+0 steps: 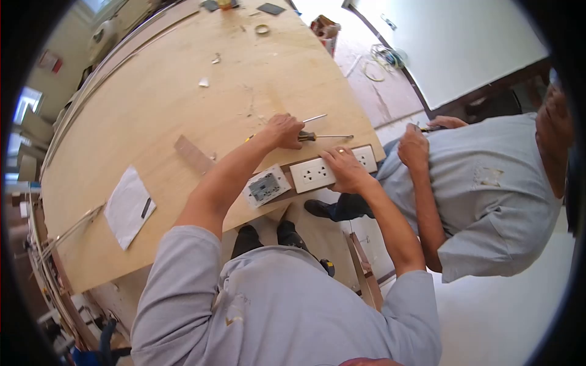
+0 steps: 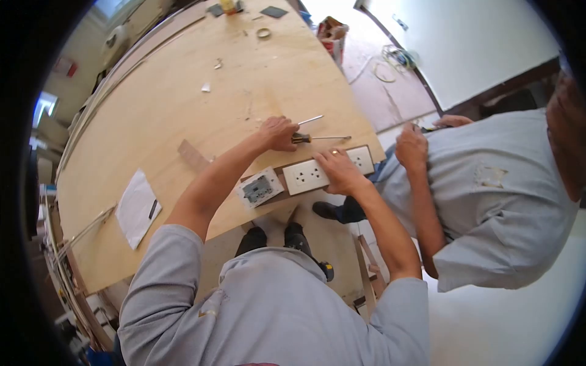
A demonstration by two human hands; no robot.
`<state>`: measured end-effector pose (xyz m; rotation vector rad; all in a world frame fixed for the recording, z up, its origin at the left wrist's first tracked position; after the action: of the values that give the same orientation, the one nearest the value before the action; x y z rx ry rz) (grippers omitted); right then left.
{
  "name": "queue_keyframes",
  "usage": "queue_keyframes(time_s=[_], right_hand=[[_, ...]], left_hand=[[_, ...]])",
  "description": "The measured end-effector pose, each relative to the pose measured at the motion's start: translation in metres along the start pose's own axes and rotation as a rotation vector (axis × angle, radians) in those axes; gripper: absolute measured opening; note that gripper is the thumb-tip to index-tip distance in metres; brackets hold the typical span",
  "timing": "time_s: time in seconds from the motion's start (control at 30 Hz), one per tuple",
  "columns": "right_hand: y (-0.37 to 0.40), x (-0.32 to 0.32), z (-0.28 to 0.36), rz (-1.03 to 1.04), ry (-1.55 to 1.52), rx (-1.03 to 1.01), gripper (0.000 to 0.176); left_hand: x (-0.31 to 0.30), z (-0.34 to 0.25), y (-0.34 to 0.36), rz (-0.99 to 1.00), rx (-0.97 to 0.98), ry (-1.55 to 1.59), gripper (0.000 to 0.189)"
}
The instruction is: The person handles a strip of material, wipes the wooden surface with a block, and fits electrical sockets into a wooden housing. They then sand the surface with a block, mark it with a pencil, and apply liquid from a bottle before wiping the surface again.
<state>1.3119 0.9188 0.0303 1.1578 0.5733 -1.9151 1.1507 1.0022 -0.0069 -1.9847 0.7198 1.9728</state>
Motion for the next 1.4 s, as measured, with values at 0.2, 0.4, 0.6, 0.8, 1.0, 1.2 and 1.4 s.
queue_keyframes(time_s=[0.2, 0.4, 0.6, 0.8, 1.0, 1.2, 1.4], right_hand=[[0.004, -0.015, 0.035, -0.102, -0.121, 0.063, 0.075], [-0.047, -0.038, 0.165, -0.092, 0.020, -0.007, 0.085], [-0.154, 0.059, 0.311, 0.100, -0.038, -0.083, 0.086], [-0.302, 0.234, 0.520, 0.106, -0.201, -0.307, 0.084], [-0.448, 0.394, 0.716, 0.018, -0.437, -0.277, 0.066], [-0.525, 0.438, 0.833, 0.076, -0.177, -0.347, 0.087], [-0.408, 0.352, 0.745, 0.030, -0.549, -0.561, 0.058]], left_hand=[[-0.066, 0.063, 0.086, -0.081, -0.298, 0.038, 0.029], [-0.106, 0.124, 0.386, -0.162, -1.037, 0.249, 0.036], [0.021, 0.180, 0.730, -0.076, -1.698, 0.478, 0.047], [0.152, 0.297, 1.003, 0.016, -1.874, 0.504, 0.053], [0.229, 0.394, 1.152, -0.606, -1.951, 1.051, 0.045], [0.234, 0.424, 1.135, -1.042, -1.982, 1.325, 0.053], [0.283, 0.460, 1.179, -0.657, -2.079, 0.783, 0.045]])
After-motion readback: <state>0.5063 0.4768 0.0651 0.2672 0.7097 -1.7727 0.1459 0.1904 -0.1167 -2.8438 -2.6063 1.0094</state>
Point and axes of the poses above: each hand's wrist, its own y-axis away from the middle knuckle, its own x-axis out of the palm, z = x × y, the point moved 6 cm from there along -y, towards the middle knuckle, and after that the axes turned 10 degrees about -y, right-handed, at the moved point
